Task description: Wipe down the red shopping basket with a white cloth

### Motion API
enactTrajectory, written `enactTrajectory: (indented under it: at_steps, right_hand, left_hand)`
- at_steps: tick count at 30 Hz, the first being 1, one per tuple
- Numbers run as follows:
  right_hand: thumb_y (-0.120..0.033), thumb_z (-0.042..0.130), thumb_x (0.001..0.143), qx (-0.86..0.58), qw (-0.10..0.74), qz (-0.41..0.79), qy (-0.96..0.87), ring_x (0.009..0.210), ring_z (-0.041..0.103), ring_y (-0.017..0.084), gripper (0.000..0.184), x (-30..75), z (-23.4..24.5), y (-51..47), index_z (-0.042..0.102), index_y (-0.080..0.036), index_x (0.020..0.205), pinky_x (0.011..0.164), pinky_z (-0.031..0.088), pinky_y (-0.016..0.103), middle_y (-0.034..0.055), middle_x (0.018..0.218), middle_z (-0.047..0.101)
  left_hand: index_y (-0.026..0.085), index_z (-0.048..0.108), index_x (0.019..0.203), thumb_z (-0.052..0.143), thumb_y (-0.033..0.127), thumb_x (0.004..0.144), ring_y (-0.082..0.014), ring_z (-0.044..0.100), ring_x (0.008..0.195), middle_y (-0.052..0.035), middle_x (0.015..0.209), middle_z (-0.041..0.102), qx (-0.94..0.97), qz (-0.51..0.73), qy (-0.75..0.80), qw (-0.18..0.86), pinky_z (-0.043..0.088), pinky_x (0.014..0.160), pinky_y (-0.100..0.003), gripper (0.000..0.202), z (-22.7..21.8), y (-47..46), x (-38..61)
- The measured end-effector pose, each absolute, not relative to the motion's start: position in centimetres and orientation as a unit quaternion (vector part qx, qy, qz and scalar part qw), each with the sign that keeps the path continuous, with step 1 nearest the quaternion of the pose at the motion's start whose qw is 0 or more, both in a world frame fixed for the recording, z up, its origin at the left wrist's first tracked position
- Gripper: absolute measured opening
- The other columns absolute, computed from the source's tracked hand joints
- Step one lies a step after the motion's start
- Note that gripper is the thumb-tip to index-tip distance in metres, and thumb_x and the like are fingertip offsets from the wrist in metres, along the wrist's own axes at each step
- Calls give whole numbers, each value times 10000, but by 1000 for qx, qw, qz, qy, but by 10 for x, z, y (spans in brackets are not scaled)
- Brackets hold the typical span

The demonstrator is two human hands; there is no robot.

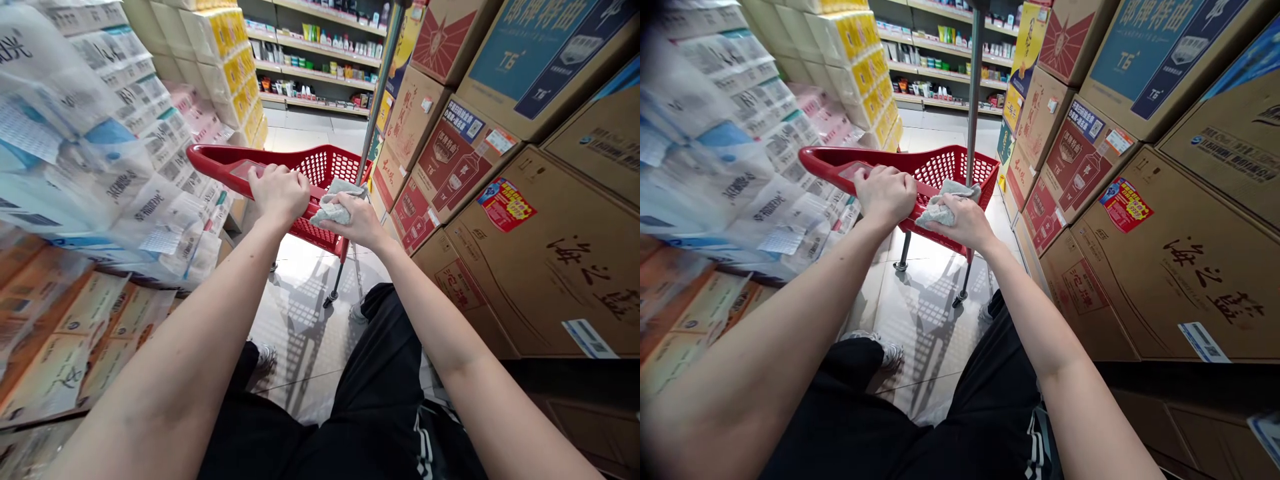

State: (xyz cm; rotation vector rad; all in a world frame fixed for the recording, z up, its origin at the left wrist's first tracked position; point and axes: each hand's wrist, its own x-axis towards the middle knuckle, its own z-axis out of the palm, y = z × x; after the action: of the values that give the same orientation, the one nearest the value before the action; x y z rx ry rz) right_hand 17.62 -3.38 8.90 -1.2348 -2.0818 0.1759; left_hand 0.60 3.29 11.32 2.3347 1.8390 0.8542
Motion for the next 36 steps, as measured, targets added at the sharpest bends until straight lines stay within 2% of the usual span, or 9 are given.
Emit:
enactTrajectory:
  at_steps: [6,13,16,21,24,27,30,32,36]
  right_hand:
    - [-608,424,917,-462,418,108,-775,782,601,153,436,180,81,-27,595,-208,876,754,454,299,23,855,667]
    - [-596,444,907,-447,499,115,-733,796,612,149,437,183,71,-13,608,-207,794,787,473,298,20,823,663]
    - [-607,435,906,-456,522,132,-708,752,603,139,470,187,69,-12,616,-202,751,749,480,285,12,766,651]
    - [-648,415,897,-479,532,171,-677,726,604,139,531,201,71,-14,656,-206,730,719,487,280,9,712,649]
    - [-661,448,877,-462,526,194,-688,749,625,151,527,217,75,-12,687,-206,762,743,500,294,16,757,680]
    - [-673,460,866,-453,490,196,-718,797,643,166,538,234,81,-11,706,-198,816,772,506,304,25,821,705]
    - [-639,426,904,-458,438,150,-759,779,640,164,534,241,85,-16,703,-190,823,766,500,303,31,824,706]
    - [-590,383,943,-478,417,76,-769,817,640,174,515,235,83,-24,700,-192,864,808,491,319,44,869,711]
    - [-486,390,969,-513,386,-88,-762,1054,596,227,426,209,70,-47,657,-191,1123,997,419,390,91,1068,694]
  left_hand:
    - [185,694,1078,199,347,917,-336,449,1222,-130,1201,639,760,275,589,-2,105,1106,-544,545,110,31,6]
    - [222,691,1127,246,357,907,-341,447,1224,-109,1180,651,774,261,577,-13,108,1097,-560,514,111,30,11]
    - [220,685,1158,269,372,899,-342,437,1234,-108,1180,649,786,254,564,-14,134,1093,-543,513,110,28,14]
    - [216,699,1124,274,441,899,-325,458,1204,-111,1169,656,828,217,516,-9,236,1048,-484,530,115,33,7]
    - [220,721,1034,259,495,905,-308,516,1120,-108,1062,694,854,179,488,2,318,975,-446,553,121,43,0]
    - [200,732,949,230,501,914,-300,561,1049,-119,978,704,850,168,499,3,346,930,-429,585,124,50,0]
    - [192,733,938,203,475,924,-294,583,1025,-118,962,707,838,175,516,-12,334,939,-431,601,119,48,5]
    - [179,734,954,189,458,927,-297,586,1030,-123,962,707,827,184,531,-17,322,953,-439,613,116,44,8]
    - [145,730,985,179,425,924,-308,579,1052,-144,977,702,807,199,555,-16,306,970,-460,622,113,40,10]
